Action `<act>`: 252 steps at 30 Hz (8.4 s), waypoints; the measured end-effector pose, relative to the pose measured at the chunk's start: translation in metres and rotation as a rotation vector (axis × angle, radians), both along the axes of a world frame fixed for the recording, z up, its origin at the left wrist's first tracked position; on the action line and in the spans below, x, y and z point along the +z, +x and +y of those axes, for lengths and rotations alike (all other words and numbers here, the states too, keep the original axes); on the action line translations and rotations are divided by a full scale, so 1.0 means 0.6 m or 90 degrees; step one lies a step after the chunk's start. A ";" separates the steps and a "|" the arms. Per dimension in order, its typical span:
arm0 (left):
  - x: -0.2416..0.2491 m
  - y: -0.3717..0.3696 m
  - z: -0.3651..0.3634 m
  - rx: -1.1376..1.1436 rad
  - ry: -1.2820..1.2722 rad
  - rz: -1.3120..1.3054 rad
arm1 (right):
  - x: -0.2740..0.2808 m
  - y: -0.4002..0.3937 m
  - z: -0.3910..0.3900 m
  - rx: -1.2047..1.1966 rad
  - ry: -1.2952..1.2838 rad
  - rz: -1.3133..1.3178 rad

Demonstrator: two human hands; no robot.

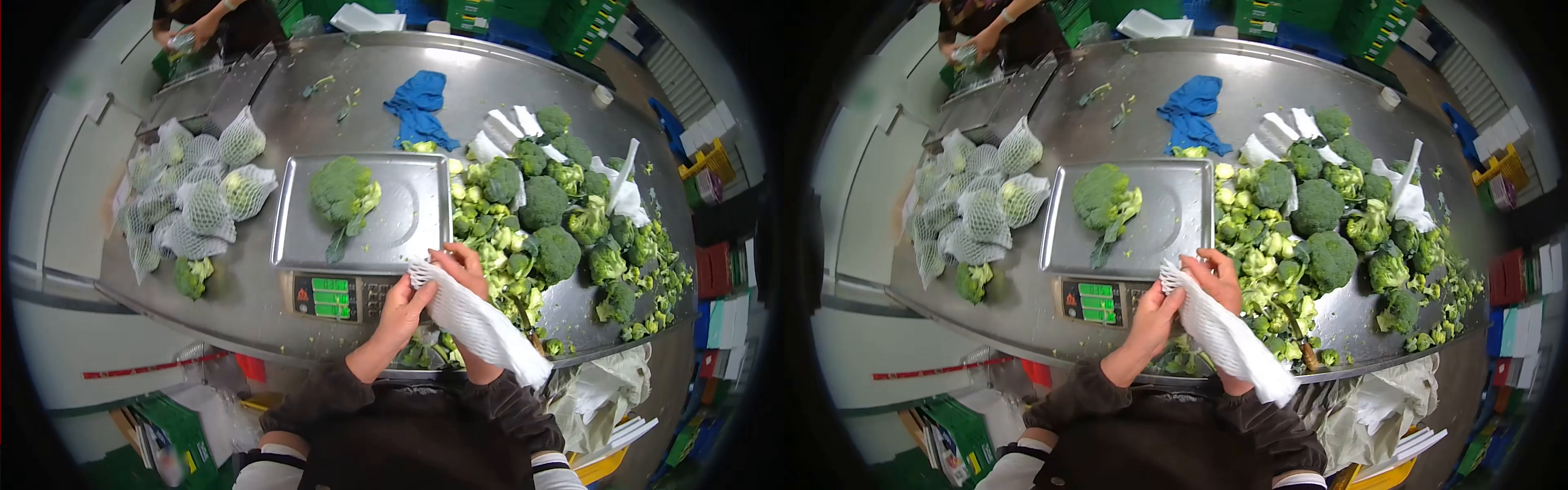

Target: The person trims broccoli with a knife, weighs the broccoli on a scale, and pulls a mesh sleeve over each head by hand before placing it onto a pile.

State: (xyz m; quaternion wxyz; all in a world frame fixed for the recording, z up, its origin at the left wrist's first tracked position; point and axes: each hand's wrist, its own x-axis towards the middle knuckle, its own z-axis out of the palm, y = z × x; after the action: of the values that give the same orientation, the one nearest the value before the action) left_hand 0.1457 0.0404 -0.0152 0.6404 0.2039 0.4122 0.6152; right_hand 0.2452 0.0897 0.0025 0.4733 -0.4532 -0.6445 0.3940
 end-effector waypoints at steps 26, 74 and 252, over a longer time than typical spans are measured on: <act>-0.007 -0.302 0.023 0.066 -0.209 0.245 | 0.093 -0.154 0.131 0.217 0.132 -0.235; 0.014 -0.707 0.226 0.663 0.015 -0.570 | -0.030 0.321 0.147 -0.278 -0.170 -0.727; 0.079 -0.081 0.124 -0.345 -0.082 -0.072 | 0.039 0.254 0.079 -0.184 -0.272 0.094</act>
State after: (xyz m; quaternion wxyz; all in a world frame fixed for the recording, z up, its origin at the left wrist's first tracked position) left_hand 0.0974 0.1151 0.0321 0.8152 0.2310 0.3444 0.4043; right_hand 0.3978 0.1371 0.0257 0.4643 -0.6001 -0.4390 0.4812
